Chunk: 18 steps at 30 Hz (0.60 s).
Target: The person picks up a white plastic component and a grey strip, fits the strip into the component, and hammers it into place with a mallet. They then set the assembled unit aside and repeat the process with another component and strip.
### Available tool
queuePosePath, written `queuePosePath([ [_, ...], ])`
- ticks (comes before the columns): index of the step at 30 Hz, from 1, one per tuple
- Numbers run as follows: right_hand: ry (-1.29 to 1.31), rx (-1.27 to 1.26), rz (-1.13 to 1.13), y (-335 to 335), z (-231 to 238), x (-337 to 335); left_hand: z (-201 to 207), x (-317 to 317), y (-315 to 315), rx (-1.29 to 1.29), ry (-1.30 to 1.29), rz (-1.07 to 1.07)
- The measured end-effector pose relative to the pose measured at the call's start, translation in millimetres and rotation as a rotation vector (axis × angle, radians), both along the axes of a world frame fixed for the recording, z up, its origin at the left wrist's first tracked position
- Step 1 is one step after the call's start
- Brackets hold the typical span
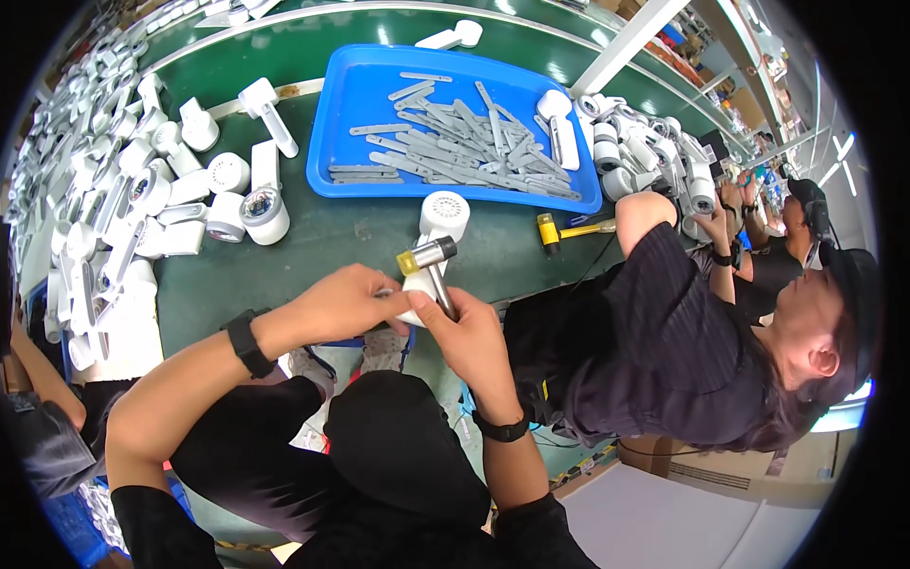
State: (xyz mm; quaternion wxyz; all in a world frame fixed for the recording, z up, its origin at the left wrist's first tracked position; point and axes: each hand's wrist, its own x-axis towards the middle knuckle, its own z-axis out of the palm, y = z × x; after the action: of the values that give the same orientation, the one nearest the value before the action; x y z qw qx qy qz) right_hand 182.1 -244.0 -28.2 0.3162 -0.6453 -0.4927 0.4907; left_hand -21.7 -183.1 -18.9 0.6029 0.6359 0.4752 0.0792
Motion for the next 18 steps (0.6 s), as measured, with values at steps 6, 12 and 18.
queuePosePath([
  [6,-0.337,0.251,-0.018,-2.0,1.7,22.0,24.1,-21.2,2.7,0.253,-0.13,0.075],
  [12,-0.419,0.631,0.224,54.3,-10.2,7.6,26.2,-59.0,27.8,-0.145,-0.925,0.463],
  [18,-0.086,0.281,0.02,29.7,38.3,-11.5,16.8,-37.9,24.4,-0.277,-1.062,0.327],
])
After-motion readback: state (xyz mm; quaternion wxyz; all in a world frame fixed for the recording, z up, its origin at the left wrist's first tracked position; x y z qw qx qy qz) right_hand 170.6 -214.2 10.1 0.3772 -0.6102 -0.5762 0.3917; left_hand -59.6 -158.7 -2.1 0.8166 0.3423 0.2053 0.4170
